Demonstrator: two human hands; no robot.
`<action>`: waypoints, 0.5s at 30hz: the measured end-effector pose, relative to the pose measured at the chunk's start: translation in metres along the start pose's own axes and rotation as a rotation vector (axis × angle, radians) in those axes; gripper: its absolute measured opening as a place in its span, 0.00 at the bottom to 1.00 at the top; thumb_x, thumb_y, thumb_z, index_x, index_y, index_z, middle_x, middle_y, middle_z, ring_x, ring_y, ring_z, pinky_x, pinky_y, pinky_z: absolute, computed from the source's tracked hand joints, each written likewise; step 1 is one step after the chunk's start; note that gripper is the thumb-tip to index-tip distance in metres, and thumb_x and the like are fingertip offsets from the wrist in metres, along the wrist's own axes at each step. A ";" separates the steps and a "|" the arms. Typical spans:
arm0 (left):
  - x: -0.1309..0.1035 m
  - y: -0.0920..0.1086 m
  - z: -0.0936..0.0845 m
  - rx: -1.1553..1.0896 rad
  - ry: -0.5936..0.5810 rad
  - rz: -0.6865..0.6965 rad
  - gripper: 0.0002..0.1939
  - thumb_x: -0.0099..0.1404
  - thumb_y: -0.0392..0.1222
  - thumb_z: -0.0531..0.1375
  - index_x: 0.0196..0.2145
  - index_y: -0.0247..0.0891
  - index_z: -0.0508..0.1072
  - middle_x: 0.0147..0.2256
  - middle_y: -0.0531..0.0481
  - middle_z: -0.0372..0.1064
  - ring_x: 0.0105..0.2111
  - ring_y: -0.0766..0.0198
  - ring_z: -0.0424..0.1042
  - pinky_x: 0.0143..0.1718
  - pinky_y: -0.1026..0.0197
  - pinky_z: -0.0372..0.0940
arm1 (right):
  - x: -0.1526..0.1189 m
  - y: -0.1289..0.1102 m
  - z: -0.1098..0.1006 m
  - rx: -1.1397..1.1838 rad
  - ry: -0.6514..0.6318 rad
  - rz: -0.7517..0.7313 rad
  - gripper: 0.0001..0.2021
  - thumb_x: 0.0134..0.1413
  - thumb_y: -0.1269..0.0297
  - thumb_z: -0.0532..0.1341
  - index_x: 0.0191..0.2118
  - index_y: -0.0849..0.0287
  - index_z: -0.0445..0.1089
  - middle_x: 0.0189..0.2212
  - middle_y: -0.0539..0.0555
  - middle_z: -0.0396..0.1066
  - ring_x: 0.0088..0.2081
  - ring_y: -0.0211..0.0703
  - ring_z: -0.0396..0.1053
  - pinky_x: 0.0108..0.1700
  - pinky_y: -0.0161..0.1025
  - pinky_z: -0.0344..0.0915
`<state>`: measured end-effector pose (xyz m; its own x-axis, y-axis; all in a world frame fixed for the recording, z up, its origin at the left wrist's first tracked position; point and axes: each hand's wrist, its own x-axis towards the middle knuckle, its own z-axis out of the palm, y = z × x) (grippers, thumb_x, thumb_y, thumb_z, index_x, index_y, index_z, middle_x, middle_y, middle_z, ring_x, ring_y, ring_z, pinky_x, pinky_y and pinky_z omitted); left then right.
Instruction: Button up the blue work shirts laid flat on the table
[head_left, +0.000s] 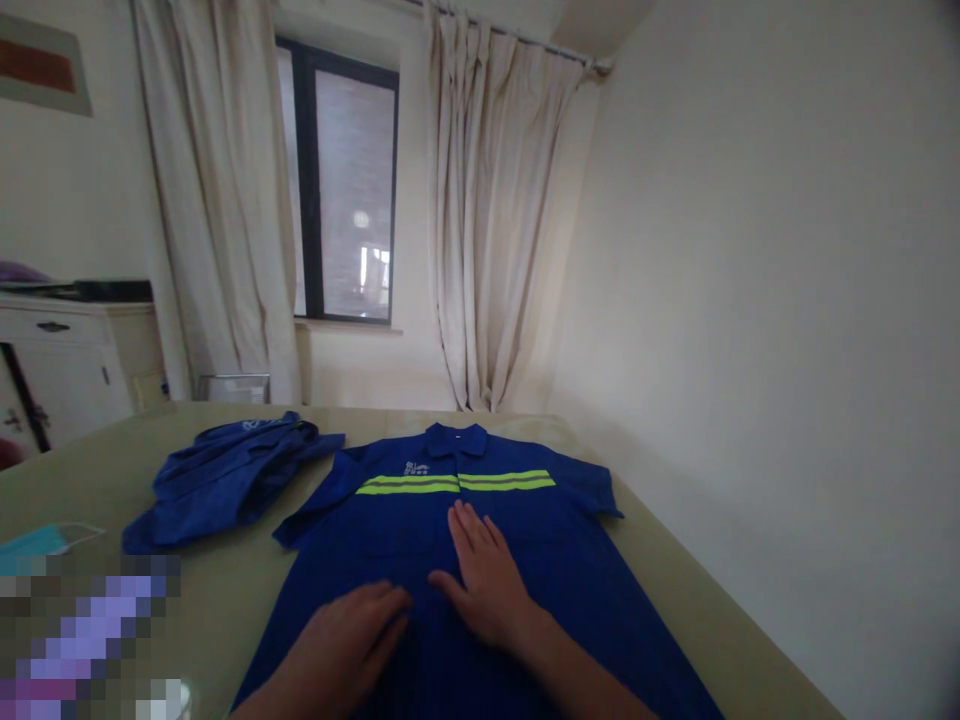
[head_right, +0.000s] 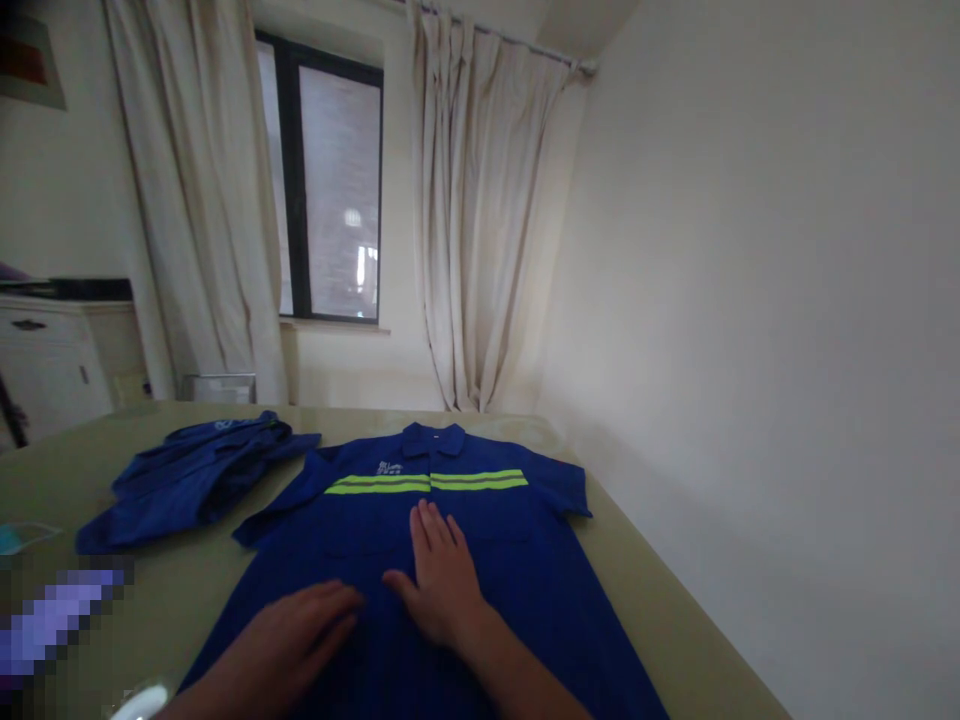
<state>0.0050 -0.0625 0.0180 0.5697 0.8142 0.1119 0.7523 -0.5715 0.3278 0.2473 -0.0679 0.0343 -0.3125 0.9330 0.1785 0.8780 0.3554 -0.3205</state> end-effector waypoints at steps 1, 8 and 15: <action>0.010 -0.009 -0.008 0.034 0.061 -0.035 0.19 0.74 0.47 0.47 0.50 0.50 0.77 0.49 0.48 0.77 0.50 0.56 0.76 0.54 0.55 0.67 | 0.012 0.002 0.002 0.007 -0.024 0.075 0.42 0.67 0.39 0.51 0.74 0.63 0.43 0.74 0.61 0.38 0.74 0.56 0.38 0.73 0.56 0.40; 0.057 -0.106 -0.030 0.457 0.410 -0.468 0.25 0.67 0.37 0.50 0.59 0.38 0.73 0.63 0.37 0.66 0.60 0.45 0.68 0.63 0.43 0.56 | 0.029 0.016 0.034 0.028 -0.051 0.167 0.43 0.67 0.36 0.46 0.74 0.65 0.45 0.74 0.61 0.39 0.74 0.53 0.37 0.73 0.55 0.36; 0.083 -0.128 -0.065 0.237 0.375 -0.653 0.23 0.73 0.45 0.43 0.42 0.35 0.75 0.38 0.32 0.79 0.40 0.40 0.79 0.45 0.43 0.68 | 0.027 0.016 0.032 0.073 -0.039 0.176 0.40 0.67 0.40 0.49 0.73 0.65 0.47 0.74 0.60 0.40 0.74 0.53 0.38 0.73 0.56 0.36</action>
<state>-0.0654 0.0853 0.0468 -0.1298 0.9489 0.2878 0.9706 0.0623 0.2325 0.2414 -0.0354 0.0038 -0.1715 0.9821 0.0785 0.8923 0.1886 -0.4102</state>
